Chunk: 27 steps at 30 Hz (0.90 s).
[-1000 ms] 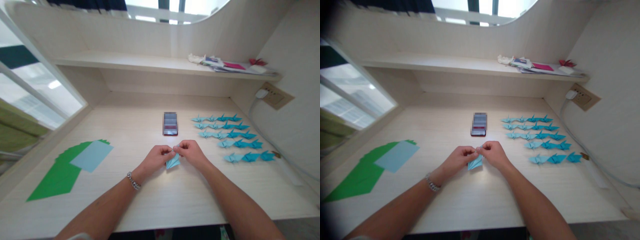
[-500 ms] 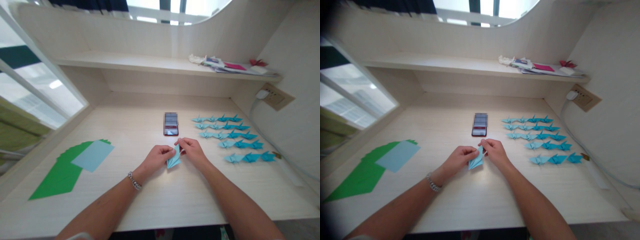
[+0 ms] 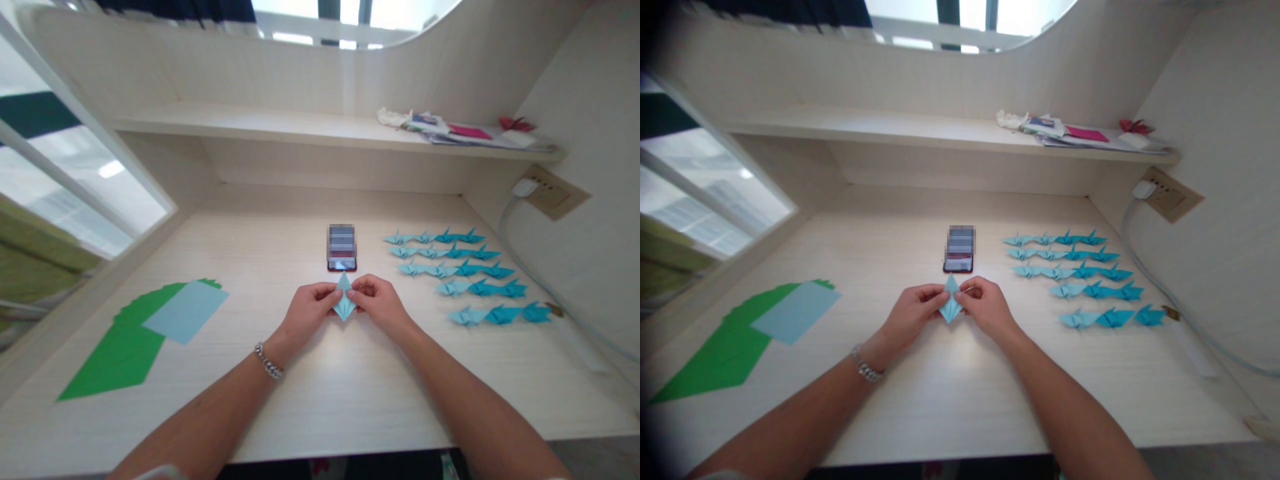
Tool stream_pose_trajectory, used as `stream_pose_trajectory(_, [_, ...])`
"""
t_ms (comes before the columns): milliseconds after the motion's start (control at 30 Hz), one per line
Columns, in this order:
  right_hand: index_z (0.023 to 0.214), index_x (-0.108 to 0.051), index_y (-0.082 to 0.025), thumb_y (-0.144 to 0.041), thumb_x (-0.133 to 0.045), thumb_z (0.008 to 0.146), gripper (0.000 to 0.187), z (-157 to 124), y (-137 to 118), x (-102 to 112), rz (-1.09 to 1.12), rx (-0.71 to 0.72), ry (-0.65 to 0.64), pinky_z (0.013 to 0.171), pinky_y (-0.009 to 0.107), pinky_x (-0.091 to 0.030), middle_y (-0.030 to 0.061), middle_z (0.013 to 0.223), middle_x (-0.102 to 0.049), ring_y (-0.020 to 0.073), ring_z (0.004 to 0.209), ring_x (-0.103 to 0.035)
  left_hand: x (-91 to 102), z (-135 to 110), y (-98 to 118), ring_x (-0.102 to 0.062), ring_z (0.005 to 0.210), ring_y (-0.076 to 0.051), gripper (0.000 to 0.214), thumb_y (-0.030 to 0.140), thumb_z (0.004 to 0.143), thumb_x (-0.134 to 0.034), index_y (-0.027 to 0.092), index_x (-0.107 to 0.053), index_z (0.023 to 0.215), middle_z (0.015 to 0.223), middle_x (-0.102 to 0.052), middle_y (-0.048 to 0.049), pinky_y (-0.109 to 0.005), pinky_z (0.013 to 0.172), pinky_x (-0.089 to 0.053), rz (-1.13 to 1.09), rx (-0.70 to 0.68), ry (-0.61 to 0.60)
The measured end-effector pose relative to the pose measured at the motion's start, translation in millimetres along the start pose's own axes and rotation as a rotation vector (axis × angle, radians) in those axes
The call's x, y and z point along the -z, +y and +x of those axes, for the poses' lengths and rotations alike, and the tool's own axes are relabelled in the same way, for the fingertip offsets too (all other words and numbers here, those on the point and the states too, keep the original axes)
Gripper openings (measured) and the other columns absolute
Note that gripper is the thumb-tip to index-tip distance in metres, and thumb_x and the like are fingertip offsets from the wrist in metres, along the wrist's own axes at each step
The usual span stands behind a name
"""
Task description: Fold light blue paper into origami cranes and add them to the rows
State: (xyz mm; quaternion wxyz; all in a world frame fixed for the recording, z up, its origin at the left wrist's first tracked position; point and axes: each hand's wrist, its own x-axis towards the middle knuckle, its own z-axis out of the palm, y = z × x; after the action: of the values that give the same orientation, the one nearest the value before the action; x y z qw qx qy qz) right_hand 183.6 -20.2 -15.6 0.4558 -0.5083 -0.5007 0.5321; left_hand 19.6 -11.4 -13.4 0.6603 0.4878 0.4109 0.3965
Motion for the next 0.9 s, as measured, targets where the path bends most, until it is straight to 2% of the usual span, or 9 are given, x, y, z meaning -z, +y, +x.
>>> stream_pose_trajectory(200, [0.080,-0.059,-0.017,-0.038,-0.070,0.067,0.027,0,-2,-1,0.005,0.020,0.022,0.050,0.023,-0.048,-0.0008,0.063,-0.063,0.0126,0.055,-0.059,-2.5,-2,5,-0.065,0.070,-0.018,0.032,0.033,0.070,-0.072,0.012,-0.068,0.094,0.083,-0.071,-0.0096,-0.032,0.069,-0.053,0.015,0.021,0.017])
stream_pose_trajectory(400, [0.078,-0.064,-0.016,-0.040,-0.068,0.070,0.026,-1,1,-1,-0.052,0.043,-0.005,0.055,0.026,-0.050,0.0022,0.068,-0.066,0.0142,0.059,-0.060,-3.5,-3,5,-0.063,0.065,-0.015,0.027,0.034,0.068,-0.074,0.013,-0.065,0.082,0.074,-0.069,-0.0059,-0.026,0.059,-0.051,0.070,-0.002,0.056])
stream_pose_trajectory(600, [0.078,-0.066,-0.015,-0.038,-0.065,0.074,0.023,-4,1,-2,-0.133,0.082,0.005,0.054,0.025,-0.049,0.0028,0.067,-0.065,0.0137,0.057,-0.059,2.2,1,-3,-0.061,0.063,-0.014,0.023,0.032,0.068,-0.073,0.012,-0.065,0.075,0.071,-0.067,-0.0052,-0.026,0.060,-0.049,0.128,-0.078,0.083])
stream_pose_trajectory(900, [0.081,-0.067,-0.016,-0.039,-0.063,0.076,0.024,-5,1,-5,-0.108,0.074,-0.001,0.058,0.026,-0.050,0.0033,0.071,-0.067,0.0146,0.063,-0.061,5.3,3,-6,-0.059,0.061,-0.014,0.021,0.032,0.072,-0.069,0.012,-0.067,0.076,0.070,-0.068,-0.0055,-0.025,0.060,-0.046,0.212,-0.135,0.079])
